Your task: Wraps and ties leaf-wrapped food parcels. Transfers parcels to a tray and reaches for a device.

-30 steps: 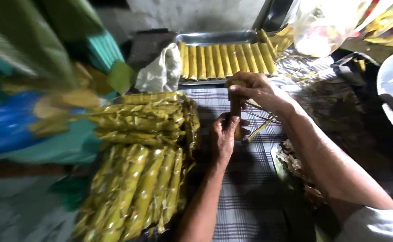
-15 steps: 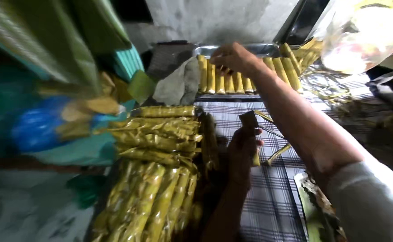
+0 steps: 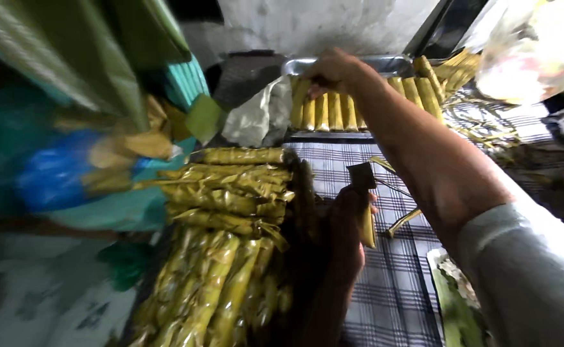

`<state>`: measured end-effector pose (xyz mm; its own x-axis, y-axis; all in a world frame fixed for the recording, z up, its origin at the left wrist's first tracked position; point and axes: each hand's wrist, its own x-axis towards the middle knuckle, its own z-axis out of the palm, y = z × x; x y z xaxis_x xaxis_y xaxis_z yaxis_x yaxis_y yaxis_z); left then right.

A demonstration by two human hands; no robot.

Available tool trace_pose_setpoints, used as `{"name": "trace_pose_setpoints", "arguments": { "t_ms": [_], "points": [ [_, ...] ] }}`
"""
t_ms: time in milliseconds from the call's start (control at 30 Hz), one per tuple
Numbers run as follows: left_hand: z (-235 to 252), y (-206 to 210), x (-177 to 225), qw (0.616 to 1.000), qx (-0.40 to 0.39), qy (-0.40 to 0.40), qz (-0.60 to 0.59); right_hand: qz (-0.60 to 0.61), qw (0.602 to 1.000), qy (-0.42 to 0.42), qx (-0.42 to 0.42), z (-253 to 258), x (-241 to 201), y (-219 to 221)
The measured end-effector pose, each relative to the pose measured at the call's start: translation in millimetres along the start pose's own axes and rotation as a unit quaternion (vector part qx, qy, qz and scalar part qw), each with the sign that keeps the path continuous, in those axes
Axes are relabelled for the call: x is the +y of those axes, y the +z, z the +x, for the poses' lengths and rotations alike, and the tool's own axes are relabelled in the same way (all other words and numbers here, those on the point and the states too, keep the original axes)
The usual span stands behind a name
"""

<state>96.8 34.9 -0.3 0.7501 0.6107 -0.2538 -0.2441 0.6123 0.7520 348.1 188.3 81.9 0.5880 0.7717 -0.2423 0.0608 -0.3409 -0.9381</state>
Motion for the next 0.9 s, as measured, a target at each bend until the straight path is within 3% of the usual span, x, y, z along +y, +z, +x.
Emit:
{"name": "trace_pose_setpoints", "arguments": {
  "t_ms": [167,300,433,500,600,733,900],
  "points": [
    [-1,4,7,0.997,0.047,-0.052,-0.031,0.083,0.988,-0.105,0.08,-101,13,-32],
    [-3,3,5,0.998,0.037,-0.039,-0.042,0.228,0.942,-0.148,0.195,-214,44,-40],
    [-1,-7,-1,0.998,-0.047,0.009,-0.045,0.397,0.878,-0.085,0.252,-312,81,-16],
    [-3,-9,2,0.994,-0.093,0.01,-0.06,0.476,0.838,-0.047,0.262,-340,94,-1],
    [-19,-3,7,0.994,-0.102,-0.017,-0.037,0.549,0.792,0.017,0.266,-360,104,22],
    [-44,-9,8,0.981,-0.195,-0.002,-0.026,0.53,0.824,0.057,0.191,-370,113,44],
    [-57,-13,20,0.981,-0.184,0.034,-0.058,0.447,0.884,0.077,0.111,-372,119,57]
  ]
}}
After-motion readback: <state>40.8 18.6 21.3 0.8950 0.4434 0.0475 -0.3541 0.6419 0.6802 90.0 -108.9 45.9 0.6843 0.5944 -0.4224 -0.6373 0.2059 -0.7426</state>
